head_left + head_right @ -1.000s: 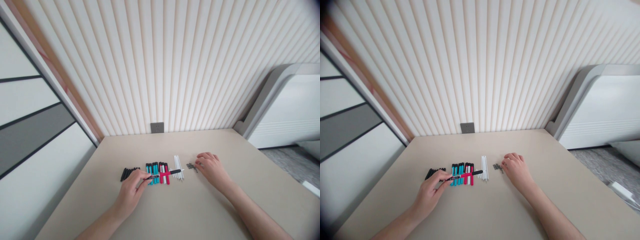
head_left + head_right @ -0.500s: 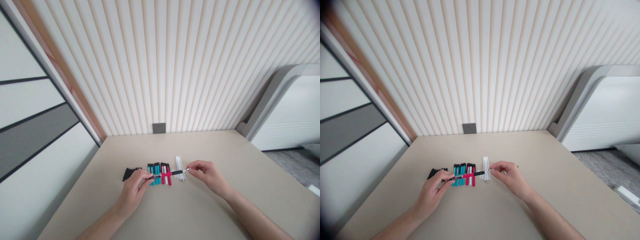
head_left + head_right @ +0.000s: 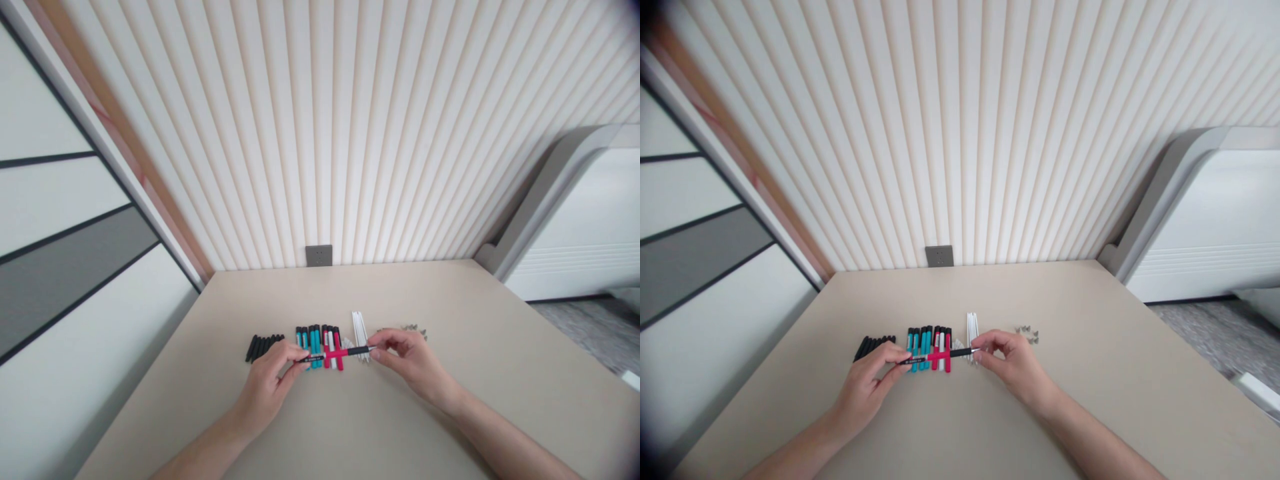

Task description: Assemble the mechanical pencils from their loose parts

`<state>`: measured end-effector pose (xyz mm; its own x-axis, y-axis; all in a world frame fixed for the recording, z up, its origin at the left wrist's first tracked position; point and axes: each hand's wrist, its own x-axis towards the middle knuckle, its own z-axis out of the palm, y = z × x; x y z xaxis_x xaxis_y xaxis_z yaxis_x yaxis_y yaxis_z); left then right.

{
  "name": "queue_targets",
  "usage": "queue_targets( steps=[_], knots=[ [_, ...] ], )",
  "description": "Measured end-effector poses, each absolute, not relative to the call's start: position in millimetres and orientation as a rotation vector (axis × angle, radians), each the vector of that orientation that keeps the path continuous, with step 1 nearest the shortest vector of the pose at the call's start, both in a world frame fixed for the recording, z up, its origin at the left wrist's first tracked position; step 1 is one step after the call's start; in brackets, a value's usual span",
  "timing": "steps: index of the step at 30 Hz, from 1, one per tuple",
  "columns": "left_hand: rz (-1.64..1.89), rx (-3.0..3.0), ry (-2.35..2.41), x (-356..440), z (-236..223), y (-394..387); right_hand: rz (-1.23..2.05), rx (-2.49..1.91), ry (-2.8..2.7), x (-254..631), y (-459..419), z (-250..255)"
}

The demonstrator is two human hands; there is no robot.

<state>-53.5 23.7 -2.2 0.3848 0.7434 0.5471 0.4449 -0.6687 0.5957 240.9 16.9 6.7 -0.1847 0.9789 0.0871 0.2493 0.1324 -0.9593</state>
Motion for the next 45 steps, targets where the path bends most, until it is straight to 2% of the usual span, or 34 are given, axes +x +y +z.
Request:
queue_targets(
  steps=[9,22,33,41,45],
  knots=[
    [1.185,2.332,0.987,-53,-4,23,0.883,-1.377,-1.799,238,13,0],
    [1.173,2.331,0.996,-53,-3,24,0.611,-1.142,-2.011,240,11,9],
    [1.199,2.375,0.955,-51,-2,23,0.574,-1.049,-2.082,242,11,8],
    [1.188,2.458,0.889,-50,3,21,0.441,-1.145,-2.134,236,9,5],
    [1.185,2.46,0.885,-49,3,20,0.5,-1.172,-2.174,234,8,6]
  ],
)
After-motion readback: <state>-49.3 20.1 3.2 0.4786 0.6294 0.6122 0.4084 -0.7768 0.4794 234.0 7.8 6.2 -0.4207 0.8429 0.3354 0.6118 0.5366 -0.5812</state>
